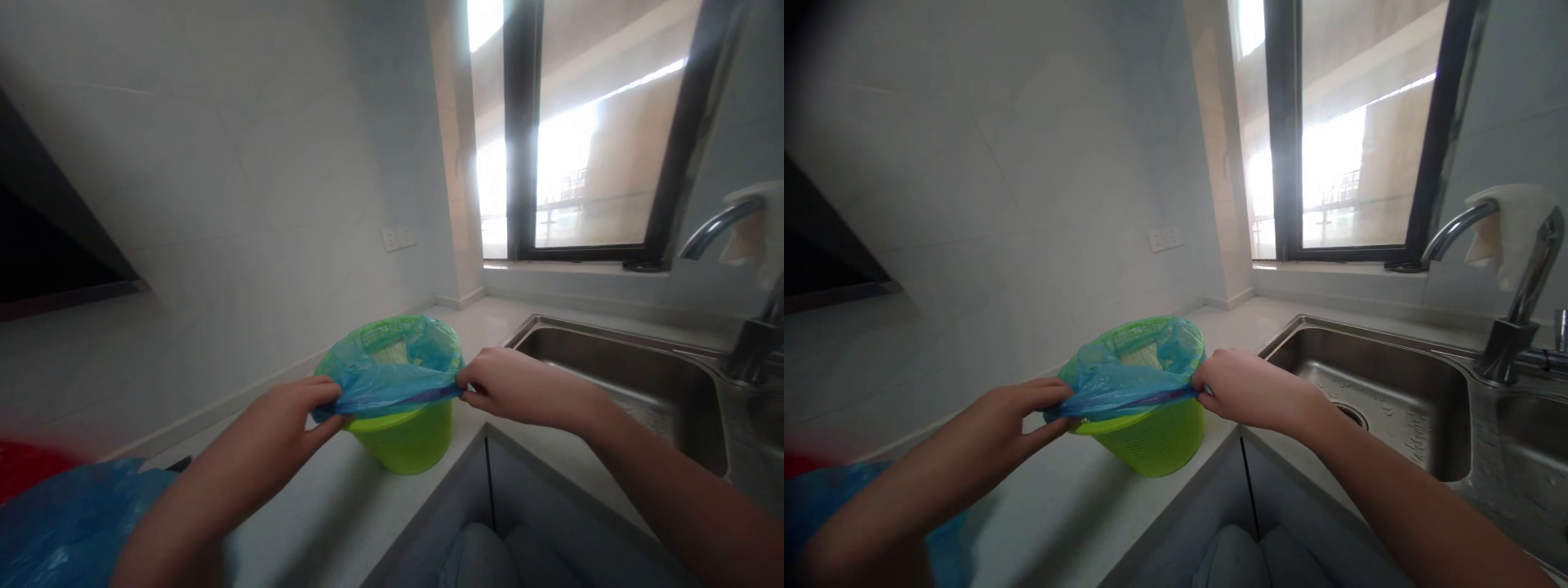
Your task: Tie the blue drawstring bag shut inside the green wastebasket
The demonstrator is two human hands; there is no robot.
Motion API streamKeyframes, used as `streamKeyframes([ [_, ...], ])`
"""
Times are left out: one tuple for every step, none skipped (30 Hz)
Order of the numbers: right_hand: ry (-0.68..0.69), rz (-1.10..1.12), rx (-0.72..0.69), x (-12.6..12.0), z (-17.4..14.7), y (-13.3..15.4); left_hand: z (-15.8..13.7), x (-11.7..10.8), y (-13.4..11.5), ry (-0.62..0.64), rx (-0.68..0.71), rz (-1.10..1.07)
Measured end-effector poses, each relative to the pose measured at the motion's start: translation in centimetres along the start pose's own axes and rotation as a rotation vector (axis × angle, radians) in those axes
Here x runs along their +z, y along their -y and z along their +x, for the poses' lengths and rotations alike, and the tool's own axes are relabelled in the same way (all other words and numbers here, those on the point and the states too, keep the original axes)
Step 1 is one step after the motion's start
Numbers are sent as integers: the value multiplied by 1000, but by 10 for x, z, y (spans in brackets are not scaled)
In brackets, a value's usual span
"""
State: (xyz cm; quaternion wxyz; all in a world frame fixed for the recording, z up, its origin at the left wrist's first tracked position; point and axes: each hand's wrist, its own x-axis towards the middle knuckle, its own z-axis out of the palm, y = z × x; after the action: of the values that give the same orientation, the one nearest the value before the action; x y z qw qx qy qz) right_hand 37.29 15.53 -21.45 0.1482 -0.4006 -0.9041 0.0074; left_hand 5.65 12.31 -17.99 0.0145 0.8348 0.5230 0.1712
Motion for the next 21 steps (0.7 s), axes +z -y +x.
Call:
streamKeyframes([
  [-11, -9, 11, 0, 0, 0, -4, -4, 2, 56, 22, -11],
  [-30, -17, 26, 0, 1, 1, -8, -6, 3, 118, 39, -8],
  [-48, -19, 40, 0, 2, 0, -10, -8, 5, 160, 51, -8],
  [-58, -13, 48, 1, 3, -1, -11, -9, 6, 182, 61, -6],
  [-62, -1, 51, 2, 4, -2, -11, -9, 8, 198, 72, -2],
  [-63, 13, 53, 3, 5, -3, -10, -8, 9, 203, 85, 7],
  [-61, 25, 58, 4, 5, -4, -8, -5, 10, 194, 99, 24],
  [-56, 34, 68, 5, 6, -5, -6, -3, 10, 167, 112, 55],
  [-51, 39, 81, 6, 6, -6, -3, 1, 9, 126, 123, 103],
  [-50, 40, 94, 6, 6, -7, 0, 5, 7, 65, 126, 173],
  [-56, 40, 106, 7, 6, -8, 4, 8, 4, -13, 112, 259],
  [-65, 38, 115, 7, 5, -8, 7, 12, 0, -97, 81, 354],
  [-78, 36, 121, 7, 5, -9, 11, 16, -4, -174, 35, 444],
  [-95, 31, 124, 7, 5, -9, 15, 20, -8, -229, -20, 516],
  [-112, 25, 130, 7, 6, -9, 18, 23, -12, -258, -81, 562],
  [-126, 18, 136, 7, 6, -10, 21, 27, -15, -262, -139, 582],
  [-136, 12, 144, 8, 7, -10, 24, 29, -17, -240, -189, 581],
  [-142, 7, 151, 9, 8, -11, 25, 31, -18, -203, -227, 565],
  [-144, 5, 158, 10, 9, -11, 26, 33, -17, -154, -250, 541],
  [-141, 7, 161, 11, 10, -12, 26, 34, -16, -95, -258, 513],
  [-134, 12, 157, 12, 11, -12, 25, 34, -14, -29, -252, 478],
])
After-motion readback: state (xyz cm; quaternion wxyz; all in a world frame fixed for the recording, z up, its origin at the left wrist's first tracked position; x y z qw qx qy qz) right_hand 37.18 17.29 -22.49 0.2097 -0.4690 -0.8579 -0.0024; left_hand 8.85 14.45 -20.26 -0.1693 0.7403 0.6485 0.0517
